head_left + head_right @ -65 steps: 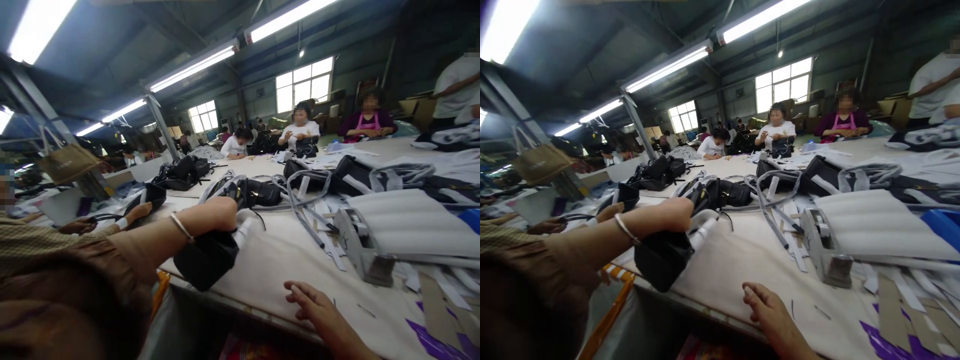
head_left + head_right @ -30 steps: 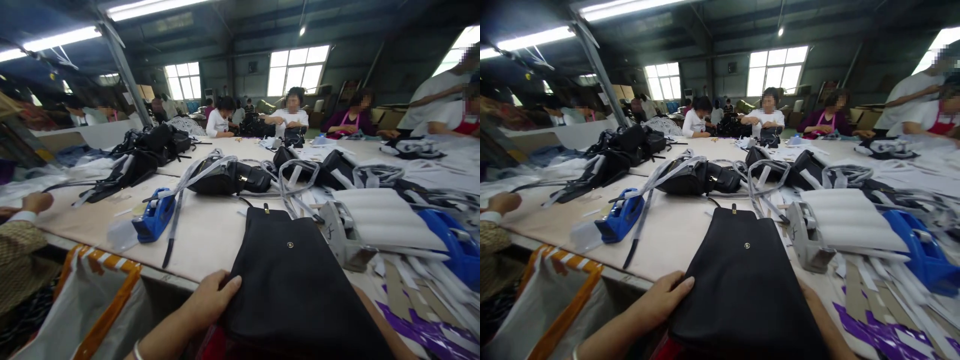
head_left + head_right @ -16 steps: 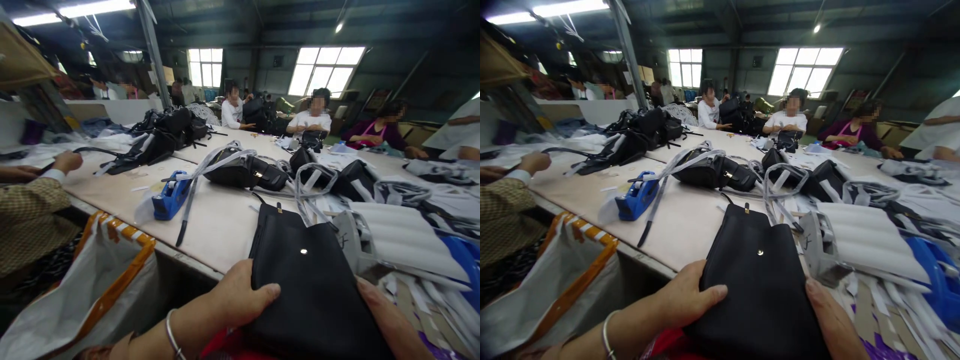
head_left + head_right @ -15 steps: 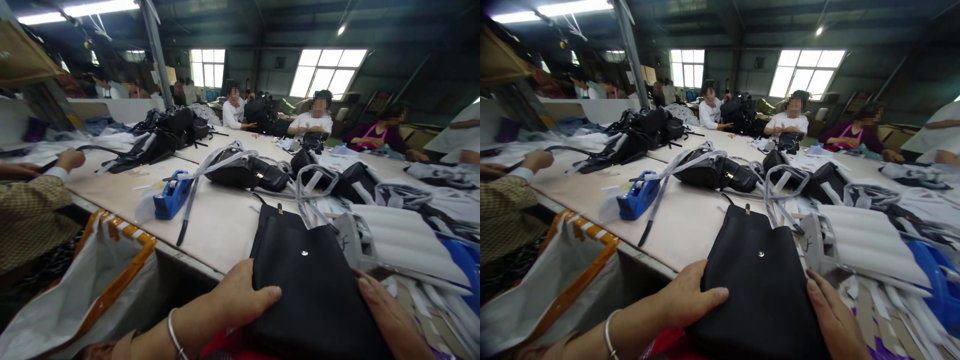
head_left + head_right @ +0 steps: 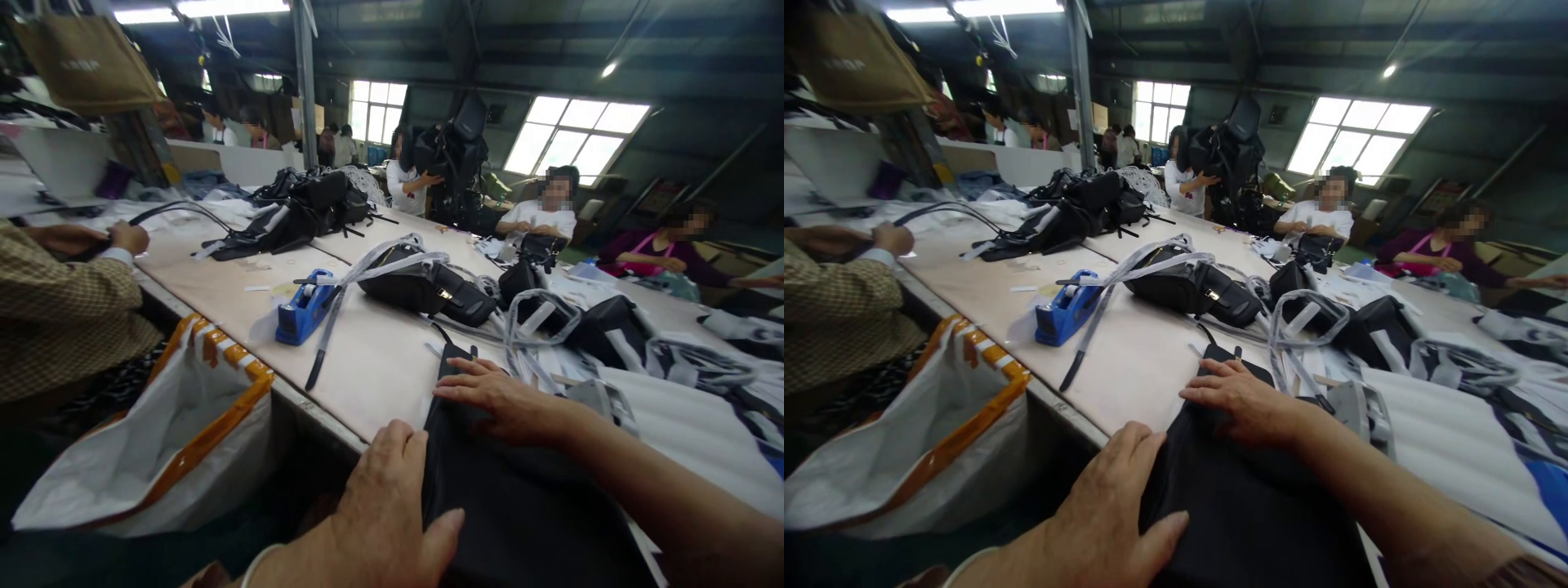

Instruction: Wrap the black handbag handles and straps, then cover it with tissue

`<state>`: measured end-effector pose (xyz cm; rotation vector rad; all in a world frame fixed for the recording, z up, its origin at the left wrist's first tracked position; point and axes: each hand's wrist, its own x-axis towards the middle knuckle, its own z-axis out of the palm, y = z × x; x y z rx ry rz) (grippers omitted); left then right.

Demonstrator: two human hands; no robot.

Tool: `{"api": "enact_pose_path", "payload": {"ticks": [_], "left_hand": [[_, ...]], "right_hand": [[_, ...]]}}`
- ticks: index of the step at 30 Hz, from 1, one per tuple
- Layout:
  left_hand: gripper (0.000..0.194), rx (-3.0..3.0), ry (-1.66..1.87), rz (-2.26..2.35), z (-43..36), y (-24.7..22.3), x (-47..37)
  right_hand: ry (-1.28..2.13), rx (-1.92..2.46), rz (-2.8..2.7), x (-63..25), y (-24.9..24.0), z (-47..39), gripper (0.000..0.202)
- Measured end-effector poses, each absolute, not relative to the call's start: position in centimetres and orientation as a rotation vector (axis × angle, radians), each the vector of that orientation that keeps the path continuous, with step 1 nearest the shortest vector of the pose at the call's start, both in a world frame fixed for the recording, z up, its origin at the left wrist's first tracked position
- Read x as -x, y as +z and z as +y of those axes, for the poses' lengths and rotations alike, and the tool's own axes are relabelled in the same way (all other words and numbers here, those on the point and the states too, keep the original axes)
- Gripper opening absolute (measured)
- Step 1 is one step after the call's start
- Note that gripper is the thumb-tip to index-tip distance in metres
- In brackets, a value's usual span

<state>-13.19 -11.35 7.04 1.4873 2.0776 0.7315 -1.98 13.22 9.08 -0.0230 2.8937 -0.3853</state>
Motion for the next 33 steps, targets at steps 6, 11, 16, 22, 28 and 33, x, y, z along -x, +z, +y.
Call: {"api": "enact_pose_path", "payload": {"ticks": [6, 11, 16, 22, 28, 33], "left_hand": [[0.056, -1.471, 0.528, 2.0, -11.6, 8.3, 12.9], [0.033, -1.437, 0.449, 1.861, -11.2, 8.5, 13.1], [0.022, -1.38, 0.533, 1.822, -11.1, 7.2, 13.4], [0.033, -1.375, 0.489, 1.916, -10.2, 6.6, 13.7], [0.043, -1.254, 0.556, 1.886, -7.9, 4.4, 14.0], [0.021, -1.054, 0.691, 1.699, -7.5, 1.6, 14.2]], "right_hand": [[-0.305, 0.248, 2.845, 3.2, 9.9, 13.4, 0.058], [-0.284, 0.437, 2.857, 3.9, 9.9, 13.4, 0.005], [-0.289, 0.361, 2.714, 4.4, 9.6, 13.6, 0.006], [-0.108, 0.168, 2.685, 6.3, 8.6, 13.0, 0.026], [-0.245, 0.151, 2.678, 7.0, 7.3, 13.6, 0.03], [-0.49, 0.053, 2.685, 5.7, 7.7, 16.7, 0.022]]}}
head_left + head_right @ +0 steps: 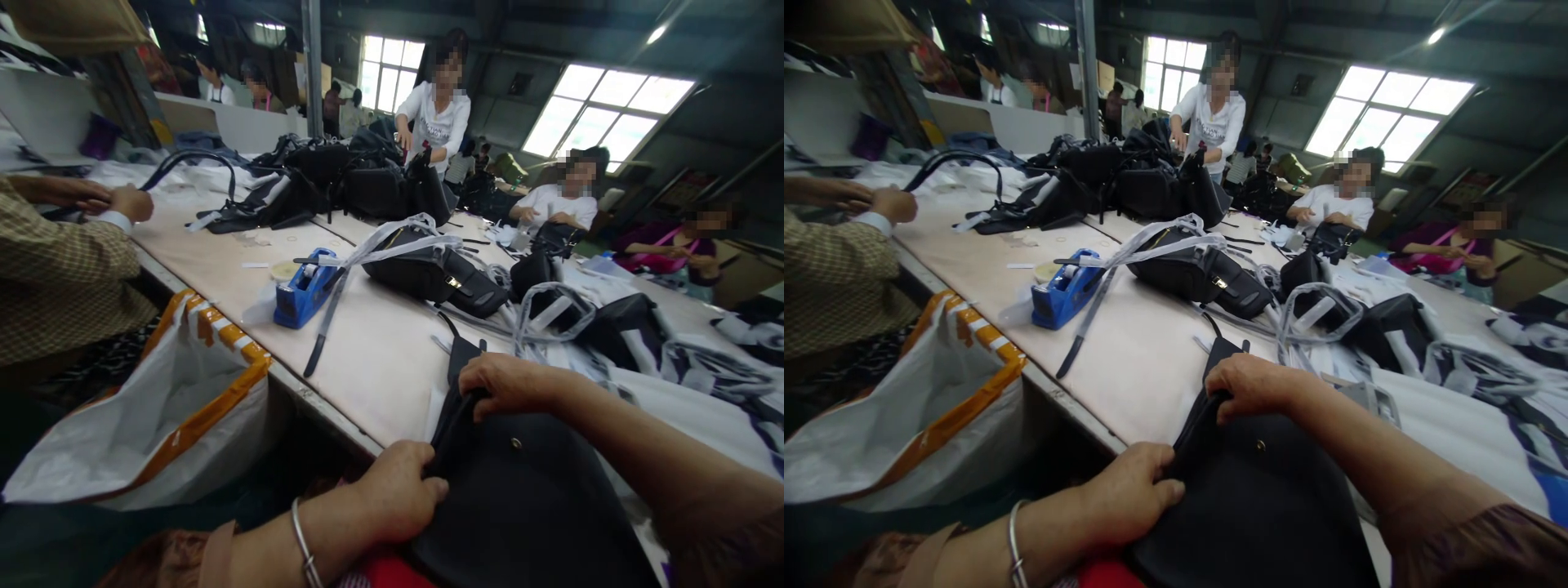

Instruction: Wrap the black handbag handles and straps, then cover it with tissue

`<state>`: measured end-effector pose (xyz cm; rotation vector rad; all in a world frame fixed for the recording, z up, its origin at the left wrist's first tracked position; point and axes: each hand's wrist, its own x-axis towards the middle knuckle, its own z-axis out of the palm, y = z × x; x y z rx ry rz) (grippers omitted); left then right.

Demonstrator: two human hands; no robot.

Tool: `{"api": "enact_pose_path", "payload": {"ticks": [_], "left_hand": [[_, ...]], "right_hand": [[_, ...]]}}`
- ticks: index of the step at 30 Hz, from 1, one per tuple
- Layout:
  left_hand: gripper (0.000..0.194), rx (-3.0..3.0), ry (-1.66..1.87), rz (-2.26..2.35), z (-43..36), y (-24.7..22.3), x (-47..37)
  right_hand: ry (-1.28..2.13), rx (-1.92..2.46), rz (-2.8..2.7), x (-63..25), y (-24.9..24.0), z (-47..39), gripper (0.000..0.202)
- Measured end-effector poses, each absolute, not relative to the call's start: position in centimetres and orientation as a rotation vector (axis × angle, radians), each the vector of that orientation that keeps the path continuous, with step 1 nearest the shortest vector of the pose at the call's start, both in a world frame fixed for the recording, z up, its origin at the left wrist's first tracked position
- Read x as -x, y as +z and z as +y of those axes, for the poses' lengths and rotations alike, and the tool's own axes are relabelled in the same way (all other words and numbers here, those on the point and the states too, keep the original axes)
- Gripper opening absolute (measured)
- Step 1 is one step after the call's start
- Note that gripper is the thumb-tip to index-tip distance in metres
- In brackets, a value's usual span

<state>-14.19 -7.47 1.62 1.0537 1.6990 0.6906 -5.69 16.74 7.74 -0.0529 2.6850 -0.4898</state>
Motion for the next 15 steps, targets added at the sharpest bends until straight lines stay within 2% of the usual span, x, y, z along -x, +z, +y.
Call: {"api": "enact_pose_path", "payload": {"ticks": [3, 9, 15], "left_hand": [[0.021, -1.016, 0.745, 1.632, -7.6, 1.2, 14.3], [0.023, -1.064, 0.731, 1.634, -7.8, 1.6, 14.7], [0.028, -1.127, 0.617, 1.764, -7.7, 0.6, 15.1]], "right_hand": [[-0.729, -0.182, 2.555, 5.2, 8.0, 18.5, 0.017], [-1.153, -0.43, 2.532, 5.4, 6.3, 19.1, 0.023], [-0.778, -0.674, 2.896, 5.1, 1.6, 17.0, 0.019]]}}
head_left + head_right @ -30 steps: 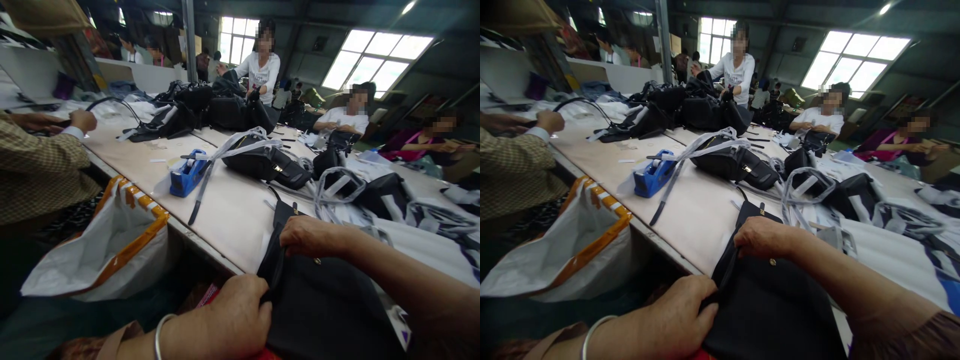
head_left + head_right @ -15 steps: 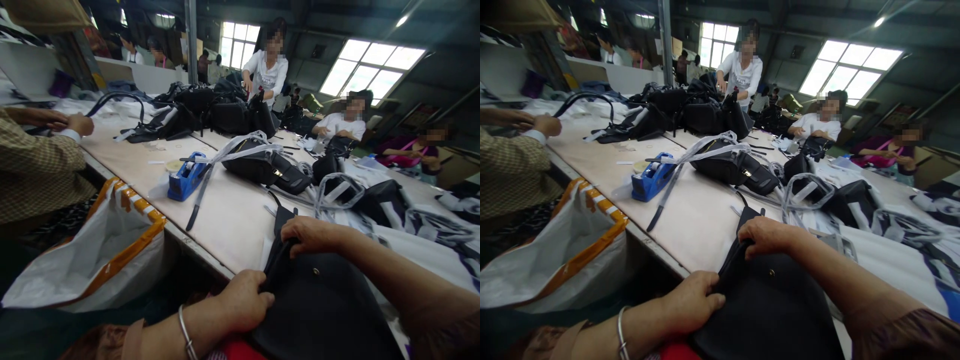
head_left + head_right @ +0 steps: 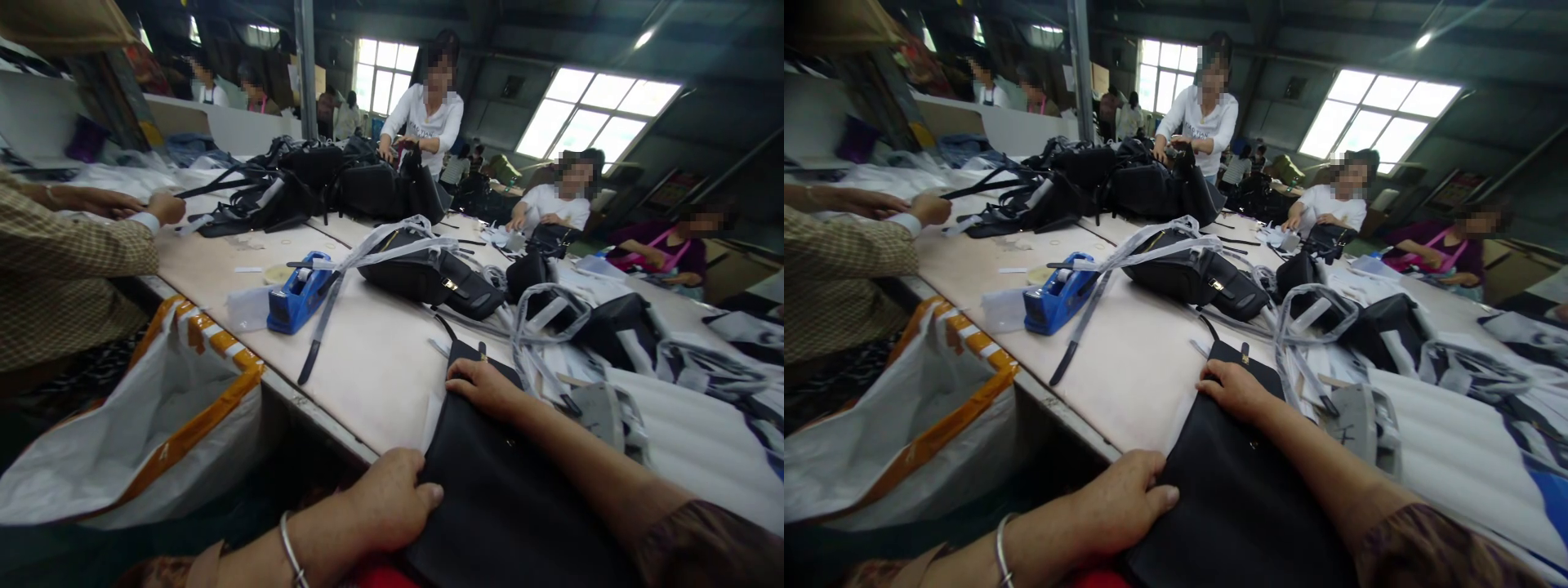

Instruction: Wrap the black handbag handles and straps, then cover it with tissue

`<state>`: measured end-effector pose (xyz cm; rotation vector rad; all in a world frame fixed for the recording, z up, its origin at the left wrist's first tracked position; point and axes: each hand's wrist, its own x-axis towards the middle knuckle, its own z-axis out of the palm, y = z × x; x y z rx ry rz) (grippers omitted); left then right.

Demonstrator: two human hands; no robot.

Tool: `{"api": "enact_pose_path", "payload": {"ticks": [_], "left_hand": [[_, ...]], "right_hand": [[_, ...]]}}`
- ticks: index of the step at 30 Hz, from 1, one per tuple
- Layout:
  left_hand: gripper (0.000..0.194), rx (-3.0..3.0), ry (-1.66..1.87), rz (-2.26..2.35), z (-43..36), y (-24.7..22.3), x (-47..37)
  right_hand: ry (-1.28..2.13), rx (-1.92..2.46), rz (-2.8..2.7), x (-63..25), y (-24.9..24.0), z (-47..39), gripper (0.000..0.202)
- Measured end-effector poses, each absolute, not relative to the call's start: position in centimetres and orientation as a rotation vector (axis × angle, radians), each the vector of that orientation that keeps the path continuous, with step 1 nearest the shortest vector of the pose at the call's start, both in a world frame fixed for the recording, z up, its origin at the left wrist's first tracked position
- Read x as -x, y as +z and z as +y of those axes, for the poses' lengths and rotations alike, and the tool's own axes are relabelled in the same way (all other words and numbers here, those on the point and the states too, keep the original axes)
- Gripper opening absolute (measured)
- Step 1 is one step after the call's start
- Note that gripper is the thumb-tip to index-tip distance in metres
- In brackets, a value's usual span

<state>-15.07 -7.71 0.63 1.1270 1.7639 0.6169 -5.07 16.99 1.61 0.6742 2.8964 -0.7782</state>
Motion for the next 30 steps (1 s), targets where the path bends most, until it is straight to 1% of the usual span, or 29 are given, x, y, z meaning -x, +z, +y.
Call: {"api": "enact_pose_path", "payload": {"ticks": [4, 6, 8, 9, 10, 13, 14, 15, 17, 20, 22, 24, 26, 28, 29, 30], "left_hand": [[0.033, -1.277, 0.501, 1.977, -7.2, 2.4, 15.7], [0.036, -1.465, 0.538, 2.056, -6.3, 4.0, 15.8], [0.034, -1.667, 0.599, 2.046, -4.7, 5.4, 15.4], [0.036, -1.749, 0.615, 2.013, -3.8, 5.7, 15.0], [0.042, -1.815, 0.606, 1.966, -2.9, 5.9, 14.5], [0.077, -1.973, 0.468, 1.778, -0.8, 4.8, 13.1], [0.085, -2.016, 0.413, 1.717, -0.3, 4.2, 12.7], [0.09, -2.051, 0.368, 1.675, 0.0, 3.7, 12.5], [0.09, -2.102, 0.311, 1.637, 0.4, 2.9, 12.4], [0.091, -2.158, 0.234, 1.619, 1.0, 3.0, 12.4], [0.092, -2.191, 0.166, 1.594, 1.7, 4.0, 12.3], [0.092, -2.237, 0.079, 1.569, 2.7, 5.4, 11.9], [0.087, -2.306, -0.028, 1.533, 4.1, 7.2, 11.2], [0.077, -2.352, -0.148, 1.512, 5.8, 8.7, 9.9], [0.077, -2.343, -0.212, 1.526, 6.8, 9.2, 9.0], [0.081, -2.31, -0.266, 1.566, 7.7, 9.5, 8.0]], "right_hand": [[-0.634, -0.826, 2.951, 4.2, -0.4, 16.2, 0.029], [-0.59, -0.857, 2.98, 4.0, -0.9, 16.0, 0.031], [-0.577, -0.883, 3.014, 3.9, -1.2, 15.8, 0.034], [-0.581, -0.896, 3.032, 3.9, -1.2, 15.8, 0.035], [-0.589, -0.914, 3.052, 3.8, -1.3, 15.9, 0.035], [-0.614, -1.012, 3.137, 3.0, -0.5, 16.6, 0.035], [-0.615, -1.067, 3.173, 2.2, 0.2, 17.0, 0.035], [-0.607, -1.133, 3.21, 1.1, 1.0, 17.3, 0.035], [-0.586, -1.334, 3.267, -2.1, 2.8, 17.5, 0.035], [-0.594, -1.832, 3.148, -8.4, 4.8, 15.8, 0.037], [-0.723, -2.094, 2.858, -12.4, 5.0, 13.2, 0.045], [-1.034, -2.143, 2.584, -15.4, 4.5, 9.8, 0.05], [-1.355, -2.095, 2.417, -17.0, 4.0, 6.5, 0.05], [-1.654, -1.992, 2.326, -17.5, 3.9, 3.9, 0.046], [-1.786, -1.946, 2.287, -17.4, 4.0, 3.0, 0.044], [-1.905, -1.91, 2.245, -17.3, 4.2, 2.5, 0.041]]}}
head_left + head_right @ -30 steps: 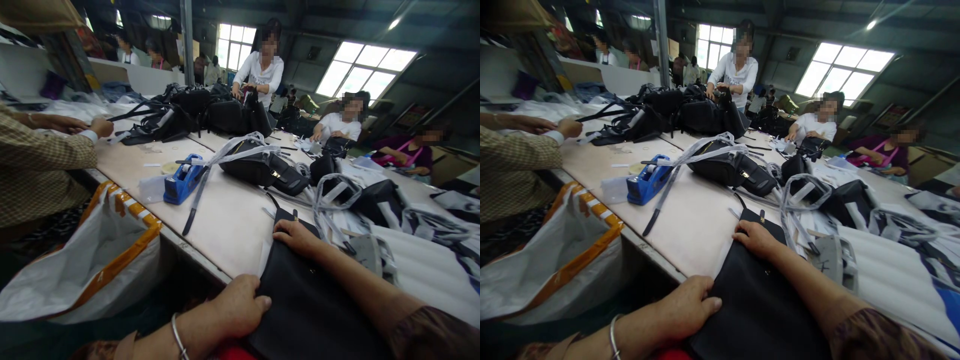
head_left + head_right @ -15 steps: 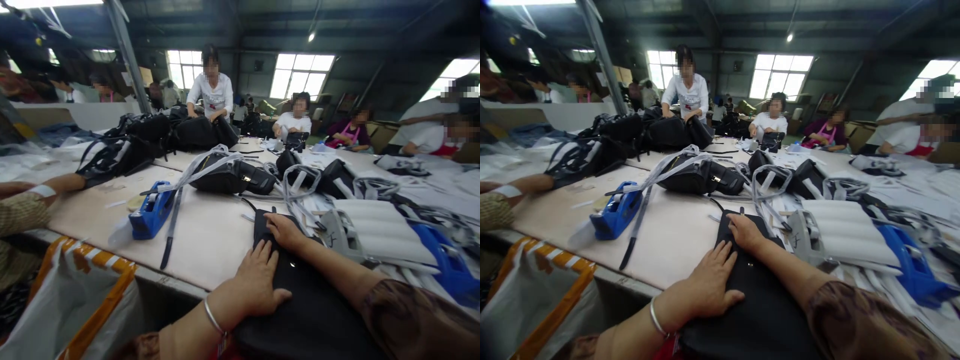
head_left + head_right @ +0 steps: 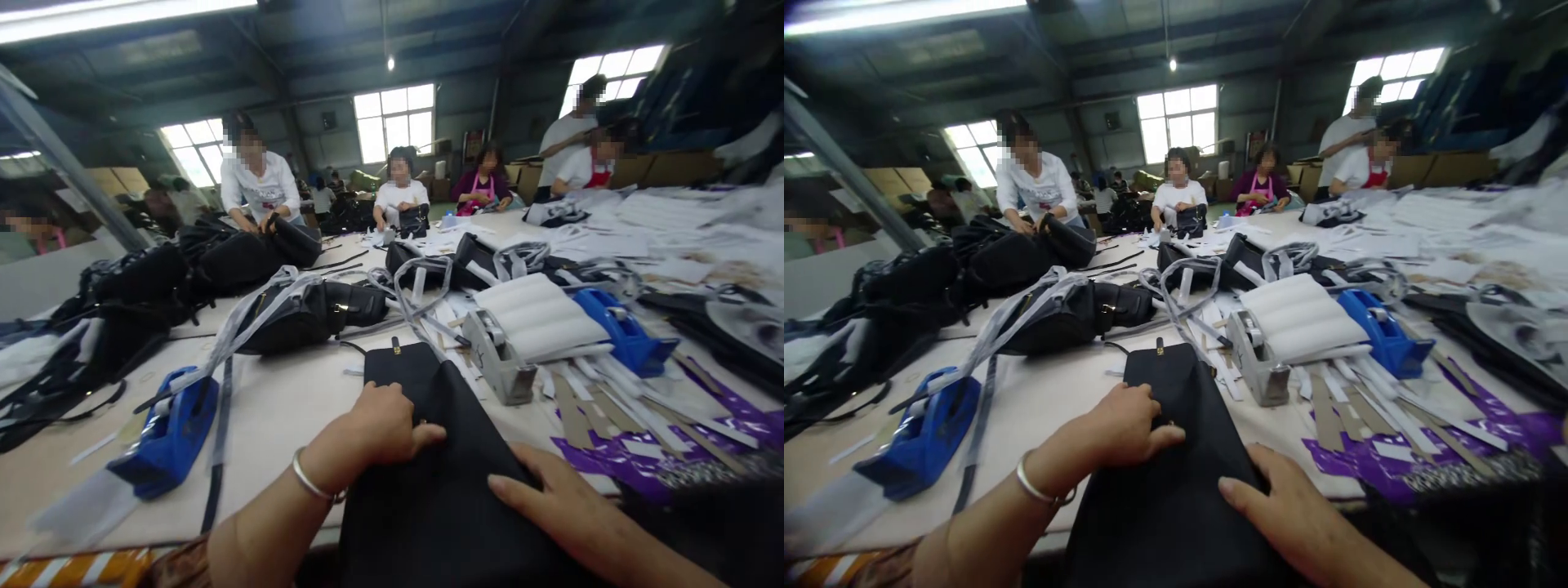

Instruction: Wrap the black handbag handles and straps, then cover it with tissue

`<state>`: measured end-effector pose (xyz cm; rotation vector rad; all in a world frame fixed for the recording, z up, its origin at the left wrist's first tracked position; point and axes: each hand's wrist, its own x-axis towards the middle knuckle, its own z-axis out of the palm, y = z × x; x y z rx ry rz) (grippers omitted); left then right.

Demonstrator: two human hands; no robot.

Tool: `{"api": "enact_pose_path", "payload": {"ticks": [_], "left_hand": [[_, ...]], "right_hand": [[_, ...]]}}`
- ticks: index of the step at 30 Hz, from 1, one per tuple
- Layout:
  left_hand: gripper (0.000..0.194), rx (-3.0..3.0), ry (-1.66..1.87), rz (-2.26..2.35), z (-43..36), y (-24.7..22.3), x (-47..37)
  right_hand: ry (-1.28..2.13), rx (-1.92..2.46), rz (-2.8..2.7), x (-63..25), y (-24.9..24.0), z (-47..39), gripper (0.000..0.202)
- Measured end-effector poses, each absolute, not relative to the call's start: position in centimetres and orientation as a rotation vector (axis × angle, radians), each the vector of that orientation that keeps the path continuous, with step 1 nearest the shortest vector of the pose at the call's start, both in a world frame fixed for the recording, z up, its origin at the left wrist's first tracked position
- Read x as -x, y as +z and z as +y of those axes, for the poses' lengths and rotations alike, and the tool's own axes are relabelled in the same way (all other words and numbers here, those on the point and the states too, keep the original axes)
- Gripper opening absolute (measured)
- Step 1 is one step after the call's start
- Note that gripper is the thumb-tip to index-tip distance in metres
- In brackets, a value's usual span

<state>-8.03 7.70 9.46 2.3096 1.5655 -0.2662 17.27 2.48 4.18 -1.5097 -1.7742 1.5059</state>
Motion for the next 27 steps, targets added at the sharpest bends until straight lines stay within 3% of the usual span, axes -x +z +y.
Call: {"api": "enact_pose_path", "payload": {"ticks": [4, 8, 11, 14, 16, 20, 27], "left_hand": [[0.087, -2.178, -0.131, 1.77, 11.1, 7.9, 3.7], [0.063, -2.018, 0.454, 1.699, 13.1, 4.0, 1.5], [0.046, -1.786, 0.798, 1.591, 13.7, 1.7, 2.0], [0.042, -1.625, 0.842, 1.528, 14.1, 0.4, 3.3], [0.045, -1.518, 0.868, 1.474, 14.3, -0.1, 4.0], [0.05, -1.357, 0.905, 1.407, 14.7, -0.9, 4.7], [0.04, -1.426, 0.878, 1.449, 14.9, -1.1, 3.7]], "right_hand": [[1.487, 1.477, -1.698, -16.8, 4.7, 2.2, 0.032], [1.213, 1.589, -1.803, -17.0, 4.0, 2.1, 0.033], [1.226, 1.659, -1.76, -17.2, 3.0, 1.5, 0.044], [1.39, 1.608, -1.6, -17.5, 2.3, 1.4, 0.065], [1.57, 1.46, -1.498, -17.6, 2.2, 1.8, 0.068], [1.92, 1.143, -1.241, -17.4, 2.2, 3.0, 0.057], [2.076, 0.986, -0.901, -16.6, 0.6, 3.6, 0.036]]}}
